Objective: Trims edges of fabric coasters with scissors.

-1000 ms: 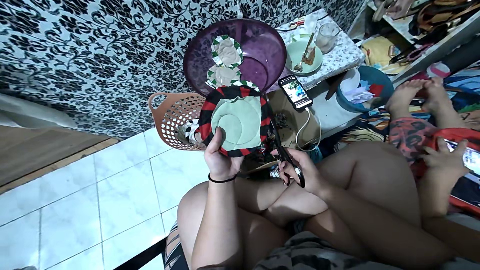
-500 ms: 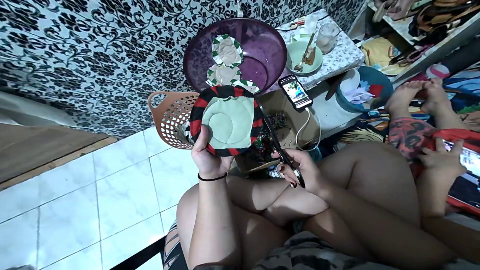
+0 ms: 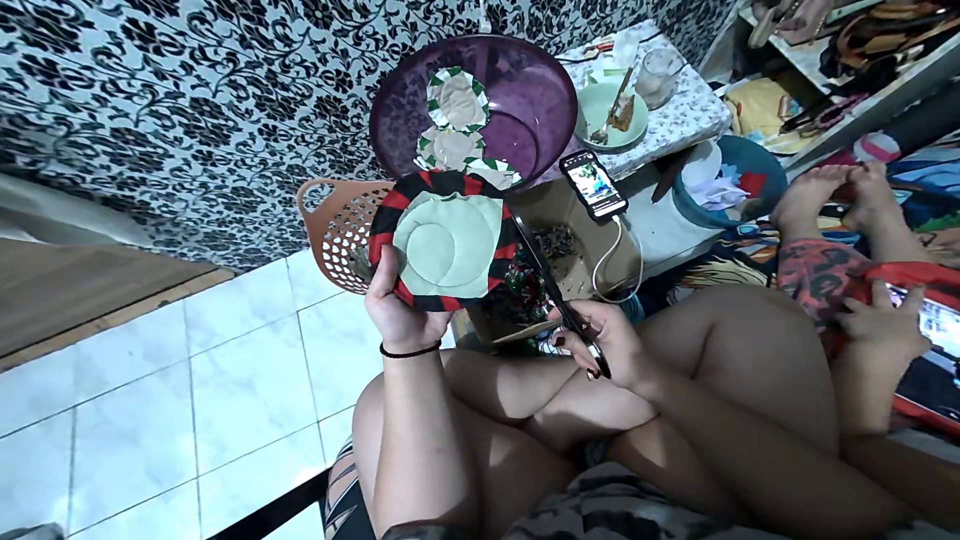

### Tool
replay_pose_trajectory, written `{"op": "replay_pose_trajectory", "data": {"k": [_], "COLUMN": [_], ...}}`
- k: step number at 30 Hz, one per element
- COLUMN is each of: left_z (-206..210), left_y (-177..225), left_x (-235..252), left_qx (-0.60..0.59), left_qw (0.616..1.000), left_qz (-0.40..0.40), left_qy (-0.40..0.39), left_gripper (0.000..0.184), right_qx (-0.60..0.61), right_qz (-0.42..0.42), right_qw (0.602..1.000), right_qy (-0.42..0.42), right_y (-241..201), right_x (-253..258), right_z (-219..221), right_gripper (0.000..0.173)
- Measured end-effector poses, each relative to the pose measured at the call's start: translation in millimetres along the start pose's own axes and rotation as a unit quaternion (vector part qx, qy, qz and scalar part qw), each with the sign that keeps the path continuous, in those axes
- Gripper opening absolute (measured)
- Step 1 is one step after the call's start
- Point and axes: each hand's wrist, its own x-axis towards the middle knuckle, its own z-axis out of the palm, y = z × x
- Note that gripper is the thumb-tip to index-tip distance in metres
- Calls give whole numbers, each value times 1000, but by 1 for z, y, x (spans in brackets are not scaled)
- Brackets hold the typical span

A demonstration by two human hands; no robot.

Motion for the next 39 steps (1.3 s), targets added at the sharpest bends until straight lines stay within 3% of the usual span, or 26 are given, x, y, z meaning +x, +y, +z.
{"op": "replay_pose_trajectory", "data": {"k": [4, 9, 11, 21, 39], "left_z": [-2, -5, -4, 0, -6], "left_y": [6, 11, 11, 10, 11], "left_x": [2, 1, -1, -4, 2], "left_qx": [12, 22, 22, 28, 6], "left_qw": [1000, 1000, 999, 998, 998], "left_qz": [5, -15, -24, -59, -50], "left_qy": [1, 2, 6, -6, -28], "left_gripper": [49, 50, 49, 49, 57], "right_qx": [2, 16, 9, -17, -7], "right_qz": [20, -1, -11, 1, 31], "right_qw": [1000, 996, 996, 998, 999], "right_qy": [-15, -91, -94, -57, -31], "right_y": [-2, 8, 9, 5, 0], "right_x": [-1, 2, 3, 4, 2], "right_z": [1, -4, -5, -6, -2], "right_gripper": [32, 70, 74, 62, 34]}}
